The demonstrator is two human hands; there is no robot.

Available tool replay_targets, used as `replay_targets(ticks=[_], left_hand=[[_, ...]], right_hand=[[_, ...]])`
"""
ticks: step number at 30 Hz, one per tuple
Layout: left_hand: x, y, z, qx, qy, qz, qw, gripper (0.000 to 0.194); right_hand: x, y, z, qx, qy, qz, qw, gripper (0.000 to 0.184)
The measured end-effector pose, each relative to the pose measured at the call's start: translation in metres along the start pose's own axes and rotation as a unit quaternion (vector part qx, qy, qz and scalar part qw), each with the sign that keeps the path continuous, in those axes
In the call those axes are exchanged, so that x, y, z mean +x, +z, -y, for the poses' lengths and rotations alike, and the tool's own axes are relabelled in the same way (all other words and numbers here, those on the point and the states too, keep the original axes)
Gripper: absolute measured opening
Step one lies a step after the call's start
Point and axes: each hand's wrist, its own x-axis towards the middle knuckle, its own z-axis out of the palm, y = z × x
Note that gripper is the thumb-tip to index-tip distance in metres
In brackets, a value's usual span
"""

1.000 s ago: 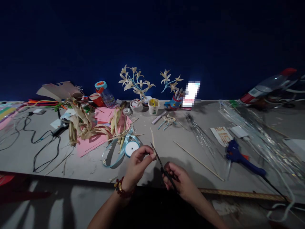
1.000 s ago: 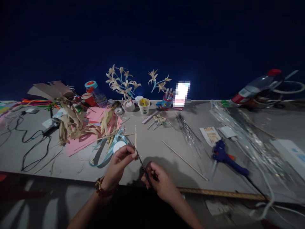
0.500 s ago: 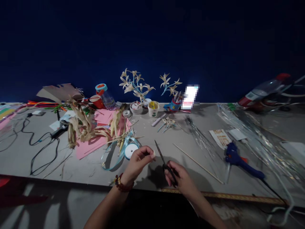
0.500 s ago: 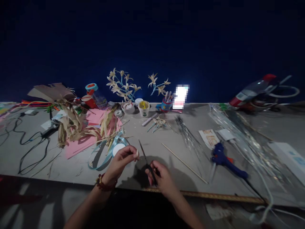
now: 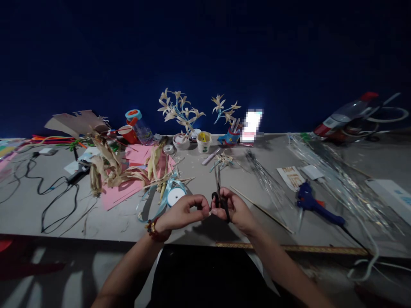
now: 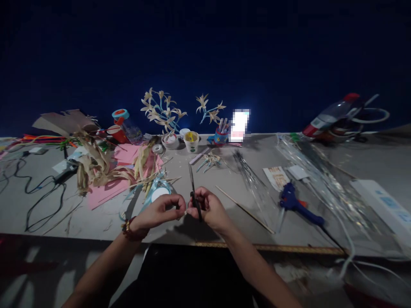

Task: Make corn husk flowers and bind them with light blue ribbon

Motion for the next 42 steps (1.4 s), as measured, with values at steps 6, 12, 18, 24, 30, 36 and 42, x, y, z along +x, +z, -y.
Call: replay_targets(ticks=[6,12,18,24,30,36,42], left_hand=[[0.004,-0.005,-0.005,0.036,0.022,0.031,0.999,0.009],[0.001,-0.005,0.004,-0.022,-0.016,0.004,1.000,0.010],[0.003,-0.005,0.005,-0.019,-0.025,0.035,0.999,0.013],[0.008,0.002,0.008,-0.091,-0.023,-0.060,0.994,0.020],[0.004,0.039,0.024,-0.264,0.004,-0.258,0.929,0.024],[0.005,0.069,0.021,-0.323,0.001,-0.286,0.902,0.020],[0.003,0.056,0.012,-0.347,0.009,-0.275,0.897,0.015]], right_hand=[[-0.005,-0.004,-0.001,-0.038,-0.009,0.023,0.999,0.039],[0.000,-0.003,-0.007,0.011,-0.031,0.006,0.999,0.039],[0.001,-0.002,-0.004,-0.013,-0.001,0.030,0.999,0.042],[-0.002,-0.002,-0.004,0.001,-0.032,-0.014,0.999,0.040],[-0.007,0.001,-0.013,0.037,-0.115,-0.115,0.986,0.035],[-0.009,0.006,-0.019,0.034,-0.115,-0.139,0.983,0.037],[-0.026,-0.017,-0.022,-0.020,-0.043,-0.026,0.999,0.039]])
